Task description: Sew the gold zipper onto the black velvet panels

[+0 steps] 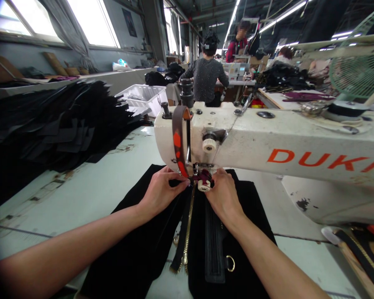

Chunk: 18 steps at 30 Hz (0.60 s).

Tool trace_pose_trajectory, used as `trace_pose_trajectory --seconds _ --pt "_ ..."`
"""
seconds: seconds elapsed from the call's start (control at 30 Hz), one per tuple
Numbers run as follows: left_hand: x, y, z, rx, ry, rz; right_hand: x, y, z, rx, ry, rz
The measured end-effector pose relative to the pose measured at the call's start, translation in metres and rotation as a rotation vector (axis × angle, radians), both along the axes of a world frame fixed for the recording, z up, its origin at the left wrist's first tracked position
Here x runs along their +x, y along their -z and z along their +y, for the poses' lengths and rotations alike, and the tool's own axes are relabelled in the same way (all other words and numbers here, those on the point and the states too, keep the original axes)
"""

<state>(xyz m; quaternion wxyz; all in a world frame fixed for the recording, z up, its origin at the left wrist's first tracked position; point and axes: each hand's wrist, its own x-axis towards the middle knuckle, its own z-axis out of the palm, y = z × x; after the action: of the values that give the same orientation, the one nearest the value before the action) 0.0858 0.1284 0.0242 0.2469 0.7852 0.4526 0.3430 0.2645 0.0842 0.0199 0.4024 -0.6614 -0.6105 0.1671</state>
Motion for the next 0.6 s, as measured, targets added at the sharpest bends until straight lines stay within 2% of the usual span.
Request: trace_pose_trajectory --seconds 0.3,0.6 --pt "0.001 -0.002 -0.001 0.012 -0.003 -0.025 -0.001 0.002 0.0 0.051 -0.045 0.034" --pt "0.002 0.0 -0.001 0.019 0.004 -0.02 -0.007 0.012 0.003 0.132 -0.079 0.041"
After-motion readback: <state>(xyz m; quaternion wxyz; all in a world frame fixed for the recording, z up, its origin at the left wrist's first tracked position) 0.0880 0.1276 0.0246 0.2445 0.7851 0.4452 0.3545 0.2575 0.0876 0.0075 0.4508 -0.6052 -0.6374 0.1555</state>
